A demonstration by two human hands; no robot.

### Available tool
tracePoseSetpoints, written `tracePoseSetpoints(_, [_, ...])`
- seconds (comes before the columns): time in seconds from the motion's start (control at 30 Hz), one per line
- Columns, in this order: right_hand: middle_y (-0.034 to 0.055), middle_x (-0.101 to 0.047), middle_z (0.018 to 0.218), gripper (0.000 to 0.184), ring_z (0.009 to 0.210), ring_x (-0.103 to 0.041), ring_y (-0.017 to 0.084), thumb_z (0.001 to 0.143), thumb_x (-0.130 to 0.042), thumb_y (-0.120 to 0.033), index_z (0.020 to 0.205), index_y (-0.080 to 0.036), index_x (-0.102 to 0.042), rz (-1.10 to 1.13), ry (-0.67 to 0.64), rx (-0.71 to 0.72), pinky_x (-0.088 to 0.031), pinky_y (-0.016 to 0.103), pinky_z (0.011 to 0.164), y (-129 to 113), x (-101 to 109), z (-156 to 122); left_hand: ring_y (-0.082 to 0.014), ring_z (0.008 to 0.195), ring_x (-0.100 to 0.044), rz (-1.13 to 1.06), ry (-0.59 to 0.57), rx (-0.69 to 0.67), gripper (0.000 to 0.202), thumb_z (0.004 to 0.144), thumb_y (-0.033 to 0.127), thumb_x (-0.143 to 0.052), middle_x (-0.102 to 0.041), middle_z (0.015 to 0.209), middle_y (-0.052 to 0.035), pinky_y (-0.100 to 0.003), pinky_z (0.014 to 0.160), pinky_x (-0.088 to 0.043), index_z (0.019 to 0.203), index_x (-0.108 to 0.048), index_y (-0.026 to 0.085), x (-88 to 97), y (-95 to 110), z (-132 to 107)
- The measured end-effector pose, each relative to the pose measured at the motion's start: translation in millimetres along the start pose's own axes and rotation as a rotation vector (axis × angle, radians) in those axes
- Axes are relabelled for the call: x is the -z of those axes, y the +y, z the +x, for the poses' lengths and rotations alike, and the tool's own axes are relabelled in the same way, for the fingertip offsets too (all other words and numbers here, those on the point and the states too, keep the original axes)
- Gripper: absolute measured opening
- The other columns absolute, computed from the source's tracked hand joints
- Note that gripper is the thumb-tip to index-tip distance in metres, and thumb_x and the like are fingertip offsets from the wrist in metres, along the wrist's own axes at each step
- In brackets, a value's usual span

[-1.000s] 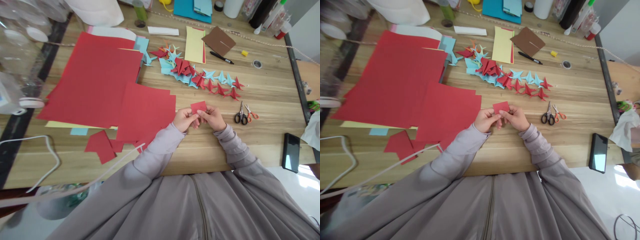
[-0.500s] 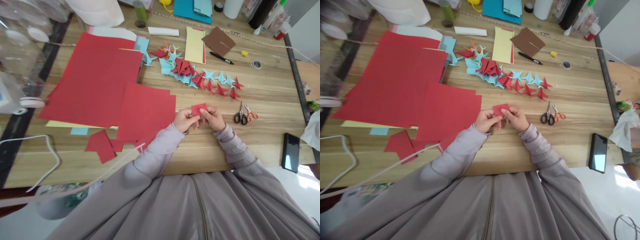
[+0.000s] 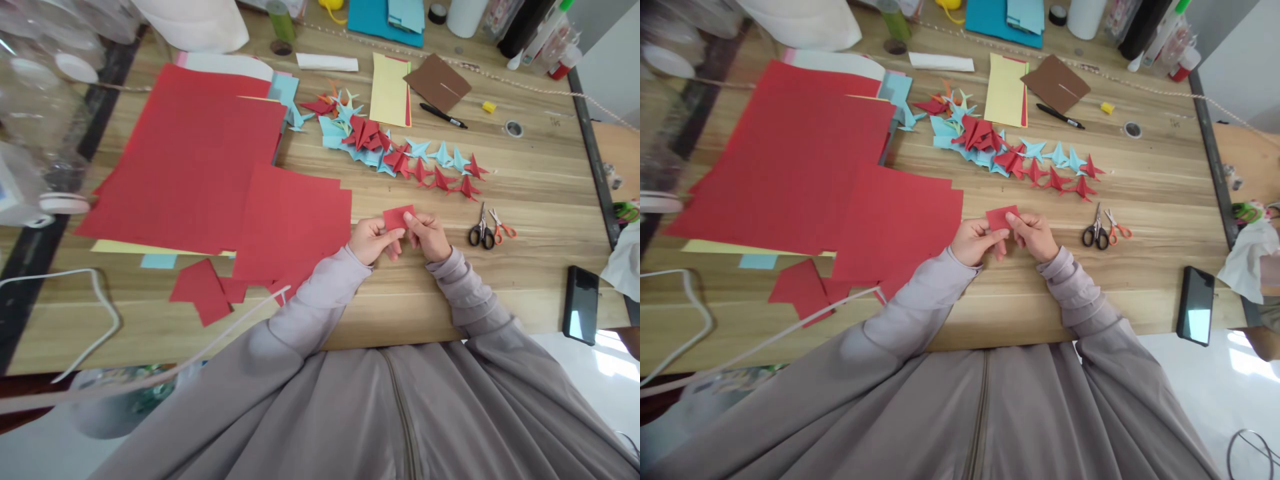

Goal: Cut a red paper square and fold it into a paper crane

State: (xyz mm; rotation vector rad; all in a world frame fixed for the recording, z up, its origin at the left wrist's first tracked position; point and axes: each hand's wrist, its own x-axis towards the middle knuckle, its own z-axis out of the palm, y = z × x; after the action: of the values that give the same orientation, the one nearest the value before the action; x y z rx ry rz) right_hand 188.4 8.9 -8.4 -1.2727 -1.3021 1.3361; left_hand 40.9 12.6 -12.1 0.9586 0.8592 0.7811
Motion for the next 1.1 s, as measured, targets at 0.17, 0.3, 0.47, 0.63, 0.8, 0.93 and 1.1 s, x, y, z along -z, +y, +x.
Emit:
tracePoseSetpoints(0.17, [-0.0046, -0.044, 0.032, 0.056, 0.03, -0.034, 0.004, 0.074, -0.058, -0.062, 0.042, -0.017, -0.048, 0.017, -0.017, -0.002, -0.027, 0.02, 0.034, 0.1, 0.3, 0.2, -0.0116, 0.034, -0.054, -0.045, -0.058, 0.002, 0.041, 0.063, 0.049, -0.074, -0.06, 0.045, 0.0006, -0.022, 0.035, -0.043, 0.07, -0.056, 0.013, -0.5, -0.3, 0.0])
tracePoseSetpoints(0.3, [-0.0051, -0.046, 0.035, 0.052, 0.031, -0.037, 0.005, 0.073, -0.059, -0.062, 0.048, -0.017, -0.051, -0.008, -0.102, 0.021, -0.029, 0.02, 0.034, 0.2, -1.1, 0.3, -0.0115, 0.034, -0.054, -0.023, -0.083, -0.003, 0.039, 0.066, 0.049, -0.071, -0.06, 0.045, -0.0002, -0.022, 0.035, -0.043, 0.071, -0.057, 0.012, 0.3, -0.1, -1.1])
tracePoseSetpoints(0.47, [-0.0055, -0.044, 0.034, 0.052, 0.031, -0.035, 0.005, 0.075, -0.058, -0.061, 0.047, -0.018, -0.05, -0.036, -0.095, 0.057, -0.028, 0.02, 0.035, 1.0, -1.6, -0.2, -0.0131, 0.031, -0.053, 0.007, -0.056, 0.012, 0.039, 0.067, 0.048, -0.071, -0.058, 0.042, 0.0001, -0.022, 0.033, -0.042, 0.068, -0.055, 0.013, 0.1, 0.8, -2.7])
tracePoseSetpoints(0.63, [-0.0052, -0.042, 0.034, 0.054, 0.03, -0.033, 0.004, 0.075, -0.058, -0.061, 0.044, -0.017, -0.049, -0.034, -0.054, 0.042, -0.026, 0.02, 0.034, 3.6, -0.6, -0.3, -0.012, 0.028, -0.051, 0.074, -0.02, 0.009, 0.039, 0.068, 0.049, -0.07, -0.055, 0.038, 0.001, -0.019, 0.03, -0.034, 0.063, -0.052, 0.014, -1.0, 3.2, -4.4])
tracePoseSetpoints(0.8, [-0.005, -0.042, 0.032, 0.055, 0.029, -0.033, 0.004, 0.077, -0.056, -0.06, 0.042, -0.017, -0.049, -0.035, -0.037, 0.034, -0.025, 0.021, 0.034, 6.8, 0.1, 0.2, -0.0107, 0.027, -0.049, 0.096, -0.014, -0.001, 0.039, 0.068, 0.049, -0.07, -0.054, 0.036, 0.0016, -0.018, 0.029, -0.031, 0.061, -0.051, 0.015, -2.3, 4.7, -4.9])
tracePoseSetpoints(0.93, [-0.0055, -0.041, 0.03, 0.055, 0.028, -0.033, 0.004, 0.075, -0.058, -0.06, 0.042, -0.017, -0.049, -0.007, -0.011, 0.002, -0.024, 0.021, 0.033, 4.6, -0.5, 0.4, -0.0109, 0.026, -0.049, 0.055, -0.01, 0.014, 0.045, 0.065, 0.055, -0.069, -0.054, 0.036, 0.001, -0.018, 0.028, -0.031, 0.059, -0.052, 0.014, -1.9, 1.7, -4.0])
tracePoseSetpoints(1.1, [-0.0054, -0.04, 0.028, 0.055, 0.026, -0.033, 0.005, 0.076, -0.058, -0.058, 0.041, -0.018, -0.047, 0.139, 0.049, -0.042, -0.022, 0.021, 0.031, 4.9, 2.7, 2.9, -0.012, 0.026, -0.049, -0.082, -0.036, 0.076, 0.051, 0.067, 0.063, -0.064, -0.055, 0.037, -0.0006, -0.02, 0.028, -0.037, 0.057, -0.052, 0.014, 0.7, -4.1, 0.1])
